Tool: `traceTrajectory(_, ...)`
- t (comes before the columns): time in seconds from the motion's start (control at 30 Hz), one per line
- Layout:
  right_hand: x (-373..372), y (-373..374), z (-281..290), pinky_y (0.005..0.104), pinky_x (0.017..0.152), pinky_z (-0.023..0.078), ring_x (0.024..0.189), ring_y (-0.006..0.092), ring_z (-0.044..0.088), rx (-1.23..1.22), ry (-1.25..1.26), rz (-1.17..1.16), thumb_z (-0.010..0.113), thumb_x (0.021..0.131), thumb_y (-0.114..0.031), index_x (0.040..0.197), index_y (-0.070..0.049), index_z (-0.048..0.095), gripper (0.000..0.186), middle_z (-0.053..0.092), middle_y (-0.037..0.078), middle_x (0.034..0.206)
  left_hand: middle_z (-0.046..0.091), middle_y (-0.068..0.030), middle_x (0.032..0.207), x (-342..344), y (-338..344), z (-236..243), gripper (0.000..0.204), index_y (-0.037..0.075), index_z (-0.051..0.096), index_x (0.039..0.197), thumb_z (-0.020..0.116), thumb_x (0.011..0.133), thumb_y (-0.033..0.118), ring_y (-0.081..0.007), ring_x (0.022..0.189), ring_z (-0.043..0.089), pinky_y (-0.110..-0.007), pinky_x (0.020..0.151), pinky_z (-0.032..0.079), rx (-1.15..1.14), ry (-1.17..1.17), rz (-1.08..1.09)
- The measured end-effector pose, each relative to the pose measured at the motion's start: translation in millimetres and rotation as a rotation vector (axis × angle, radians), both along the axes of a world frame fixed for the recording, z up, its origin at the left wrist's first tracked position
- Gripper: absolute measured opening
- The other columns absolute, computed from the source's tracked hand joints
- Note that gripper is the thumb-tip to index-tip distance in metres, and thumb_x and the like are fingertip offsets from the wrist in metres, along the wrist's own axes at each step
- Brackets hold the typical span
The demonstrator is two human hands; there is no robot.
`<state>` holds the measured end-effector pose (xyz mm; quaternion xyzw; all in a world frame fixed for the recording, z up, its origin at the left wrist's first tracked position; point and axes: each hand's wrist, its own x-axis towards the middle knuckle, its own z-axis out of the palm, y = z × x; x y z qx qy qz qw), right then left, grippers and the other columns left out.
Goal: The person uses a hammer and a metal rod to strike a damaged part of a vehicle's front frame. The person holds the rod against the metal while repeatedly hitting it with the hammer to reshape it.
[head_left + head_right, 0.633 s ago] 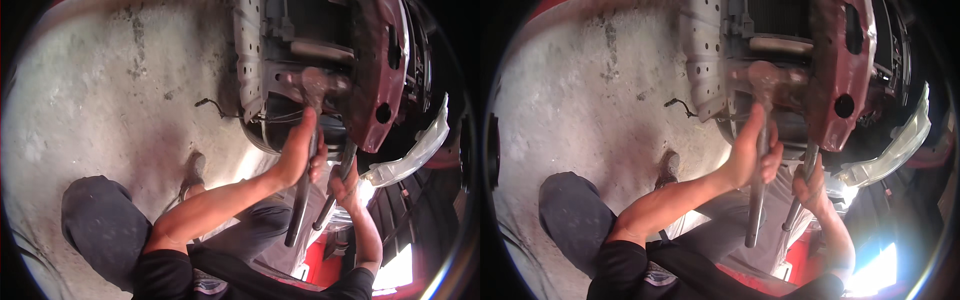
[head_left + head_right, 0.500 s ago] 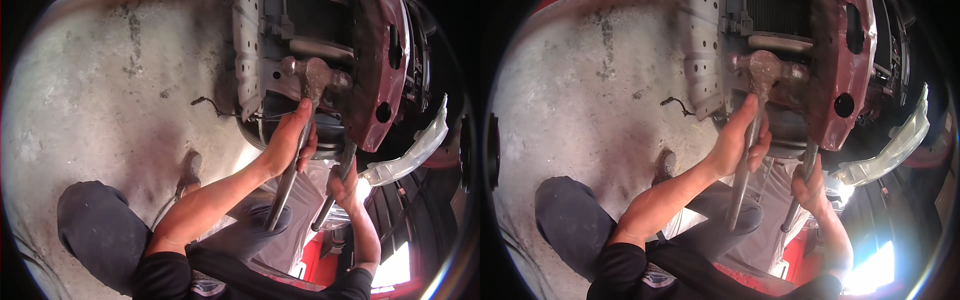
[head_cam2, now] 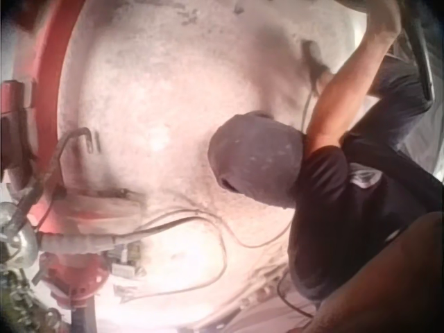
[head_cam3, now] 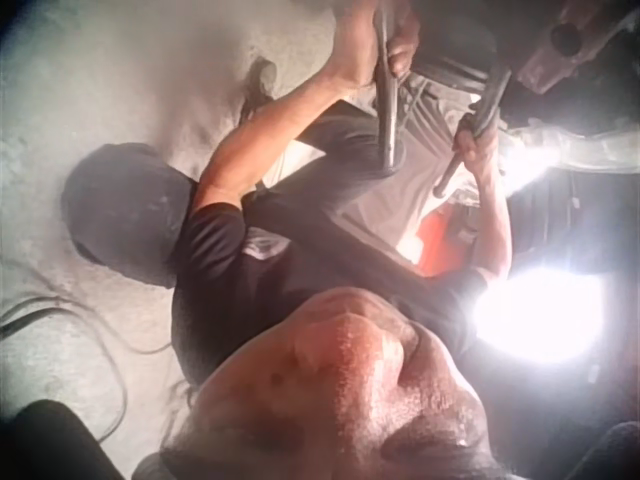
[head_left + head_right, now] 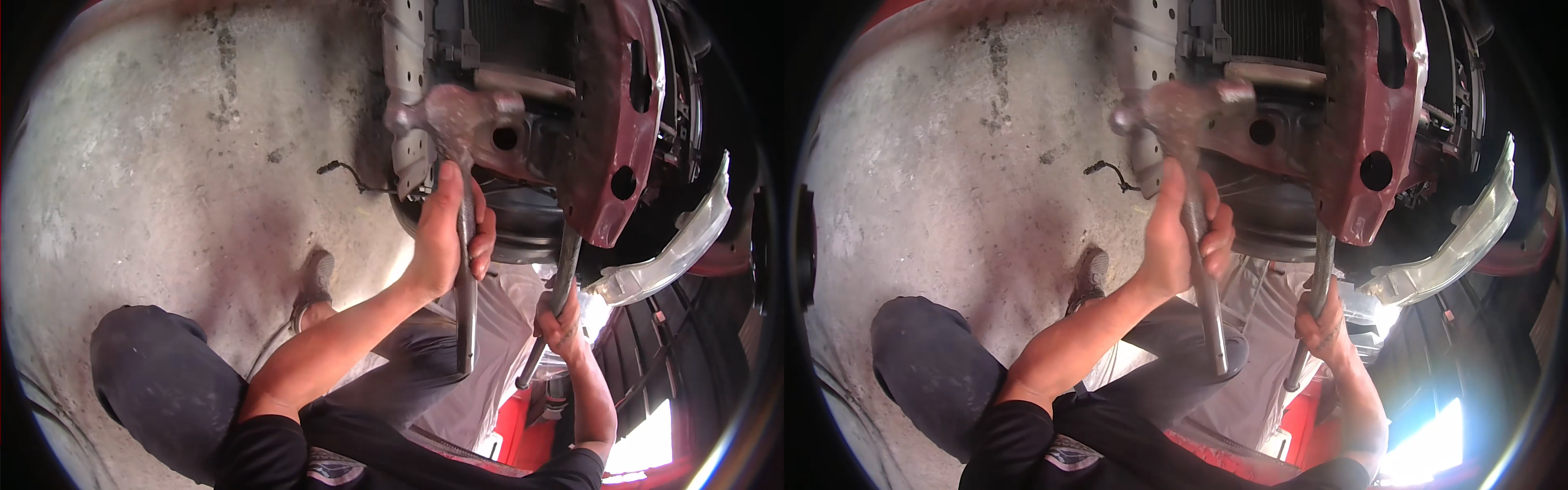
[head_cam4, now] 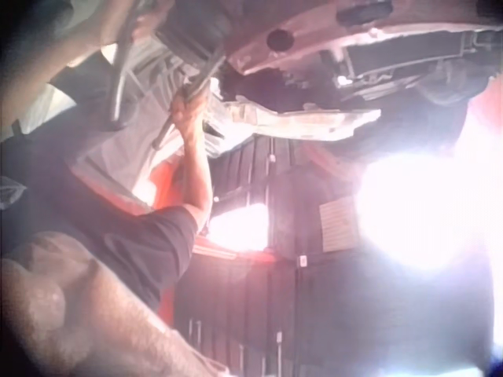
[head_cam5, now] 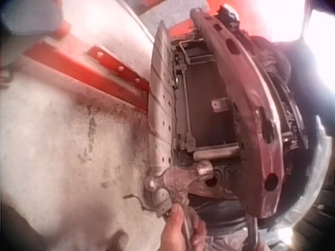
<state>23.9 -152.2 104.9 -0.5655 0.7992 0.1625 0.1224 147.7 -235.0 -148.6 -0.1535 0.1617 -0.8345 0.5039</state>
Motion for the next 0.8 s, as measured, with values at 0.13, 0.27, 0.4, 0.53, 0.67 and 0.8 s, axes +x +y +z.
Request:
traceTrajectory(0.13,9,-4,-1,0.0337,0.051,0.05,0.054,0.0186,0.06,0.034,0.016,-0.049,0.049,0.084,0.0,0.123,0.0,0.038,0.04,0.057,0.007,0.068,0.04,-0.0028,0.055,-2,-5,-5,0.068,0.014,0.043,0.087,0.031,0.098,0.08,-0.0159,0.04,0.04,-0.032,0.038,0.038,0.127,0.039,0.174)
traceTrajectory(0.27,6,-5,-1,0.0332,0.049,0.049,0.053,0.0185,0.059,-0.013,0.032,-0.097,0.049,0.087,0.0,0.124,0.0,0.038,0.039,0.055,0.006,0.068,0.036,-0.0016,0.053,0,12,43,0.067,0.011,0.042,0.087,0.032,0.1,0.076,-0.0152,0.039,0.039,-0.031,0.038,0.037,-0.12,0.072,-0.101)
traceTrajectory(0.4,6,0,0,0.0329,0.048,0.048,0.051,0.0182,0.057,-0.016,0.029,-0.076,0.048,0.087,0.0,0.124,0.001,0.037,0.039,0.054,0.006,0.066,0.036,-0.0014,0.053,6,-2,12,0.069,0.011,0.043,0.087,0.034,0.098,0.078,-0.0143,0.038,0.038,-0.031,0.037,0.033,-0.256,-0.025,-0.095)
traceTrajectory(0.53,4,-9,-4,0.0352,0.049,0.048,0.052,0.0189,0.058,0.002,0.012,0.017,0.047,0.088,-0.001,0.124,0.0,0.039,0.037,0.056,0.007,0.067,0.035,0.0004,0.052,8,0,5,0.066,0.016,0.043,0.086,0.029,0.098,0.079,-0.0141,0.037,0.036,-0.031,0.036,0.032,-0.021,0.176,-0.085)
traceTrajectory(0.67,-1,-7,-2,0.036,0.05,0.049,0.052,0.02,0.059,0.011,0.072,0.027,0.049,0.087,-0.001,0.124,0.001,0.04,0.038,0.057,0.008,0.066,0.033,0.0013,0.051,8,-6,4,0.067,0.017,0.044,0.085,0.03,0.097,0.081,-0.0139,0.038,0.036,-0.03,0.037,0.031,0.115,0.147,-0.004)
traceTrajectory(0.8,2,-8,0,0.0355,0.05,0.049,0.054,0.0198,0.06,0.049,0.014,0.037,0.05,0.087,0.0,0.125,0.002,0.039,0.039,0.057,0.008,0.067,0.034,0.0006,0.051,3,1,33,0.065,0.016,0.045,0.083,0.036,0.097,0.079,-0.0131,0.037,0.034,-0.03,0.037,0.031,-0.079,0.429,-0.42)
